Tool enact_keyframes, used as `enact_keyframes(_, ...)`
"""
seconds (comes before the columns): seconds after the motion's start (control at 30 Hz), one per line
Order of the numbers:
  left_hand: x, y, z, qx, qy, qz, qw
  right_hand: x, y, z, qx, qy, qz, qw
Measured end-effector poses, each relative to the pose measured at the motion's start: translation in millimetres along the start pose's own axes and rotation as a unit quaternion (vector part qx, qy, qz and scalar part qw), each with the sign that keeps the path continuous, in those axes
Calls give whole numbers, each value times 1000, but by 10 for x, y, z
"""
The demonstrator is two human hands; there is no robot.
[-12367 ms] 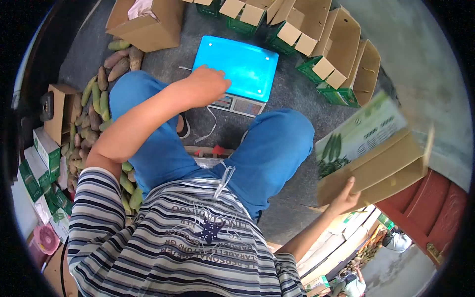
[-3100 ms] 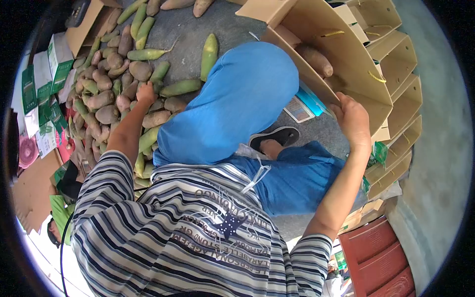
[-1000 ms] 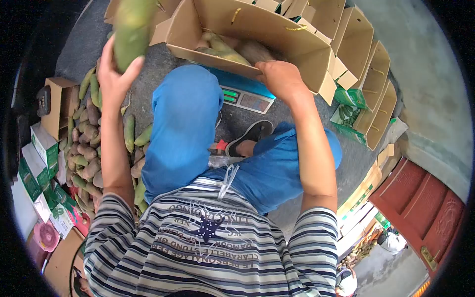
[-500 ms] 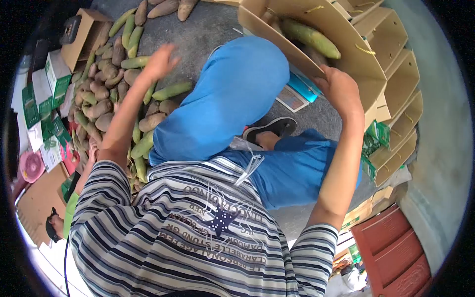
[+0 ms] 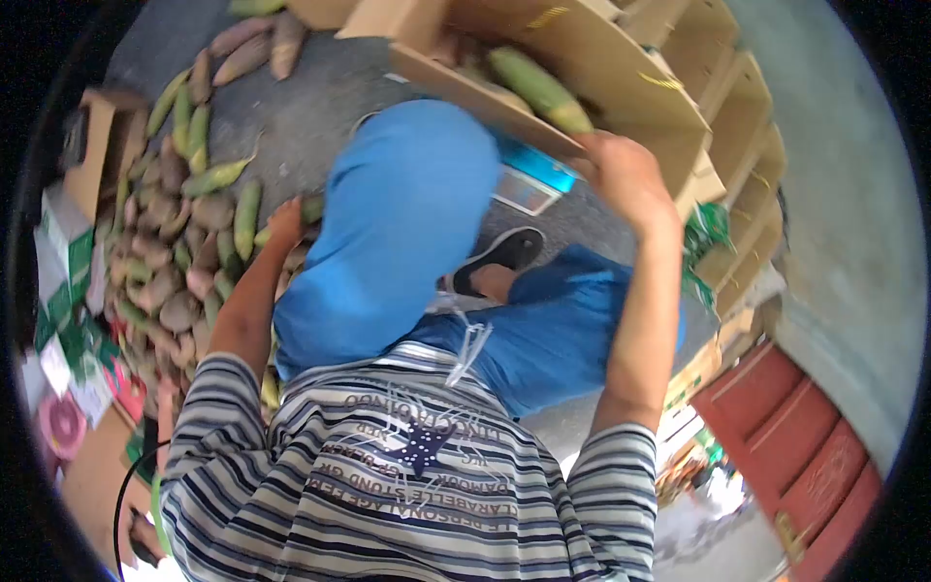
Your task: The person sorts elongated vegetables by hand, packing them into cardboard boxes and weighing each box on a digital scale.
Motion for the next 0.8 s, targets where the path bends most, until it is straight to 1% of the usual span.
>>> enact_keyframes(0.03, -5, -53, -22, 7, 1, 26, 1000, -3, -8, -9, 3, 10, 0, 1000)
enact_keyframes(0.1, -137, -347, -110, -30, -25, 19, 999, 1, -18, -10, 30, 11, -16, 999)
enact_keyframes(0.13, -119, -373, -59, -96, -10, -34, 995, 9, -22, 0, 19, 23, -3, 1000)
enact_keyframes(0.17, -81, -367, 47, -162, 2, -84, 983, 1, -23, 1, 14, 29, -23, 999)
enact_keyframes(0.2, -51, -403, 106, -229, 10, -132, 964, 4, -1, 12, 10, 30, -42, 999)
enact_keyframes(0.23, -97, -655, 39, -305, 17, -169, 937, 21, 11, 36, 7, 28, -61, 998)
enact_keyframes(0.3, -258, -1306, -72, -450, 28, -238, 861, 34, -9, 83, 2, 40, -52, 998)
enact_keyframes(0.37, -596, -2119, -342, -507, 50, -308, 803, 29, -11, 114, 5, 40, -33, 999)
enact_keyframes(0.43, -1036, -2889, -607, -525, 118, -414, 734, 31, 2, 113, 1, 45, -31, 999)
enact_keyframes(0.5, -1424, -3492, -840, -568, 253, -503, 601, 57, 2, 128, -2, 48, -27, 999)
enact_keyframes(0.57, -1751, -3947, -1215, -626, 383, -481, 479, 54, 2, 134, -7, 57, -17, 998)
enact_keyframes(0.6, -1578, -3946, -1269, -611, 475, -316, 549, 53, 21, 123, -8, 50, -29, 998)
enact_keyframes(0.63, -1543, -3953, -1413, -521, 483, -325, 624, 41, 36, 119, -6, 45, -35, 998)
enact_keyframes(0.67, -1510, -3949, -1554, -421, 494, -338, 682, 31, 46, 115, -5, 39, -39, 998)
enact_keyframes(0.7, -1614, -4073, -1898, -333, 491, -403, 697, 34, 49, 114, -2, 30, -42, 999)
enact_keyframes(0.73, -1721, -4194, -2239, -246, 482, -470, 697, 29, 54, 94, -17, 41, -35, 998)
enact_keyframes(0.77, -1755, -4297, -2434, -254, 553, -422, 672, 24, 87, 69, -28, 48, -26, 998)
enact_keyframes(0.8, -1668, -4198, -2474, -255, 540, -384, 704, 21, 129, 11, -35, 30, -57, 997)
Point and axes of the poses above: each hand's wrist, its own x-axis towards the middle knuckle, its own y-axis out of the palm, z = x × y, the point moved 4 cm from there along x, towards the middle knuckle, and after that the axes turned 7 degrees about -y, right-handed, at the moved point
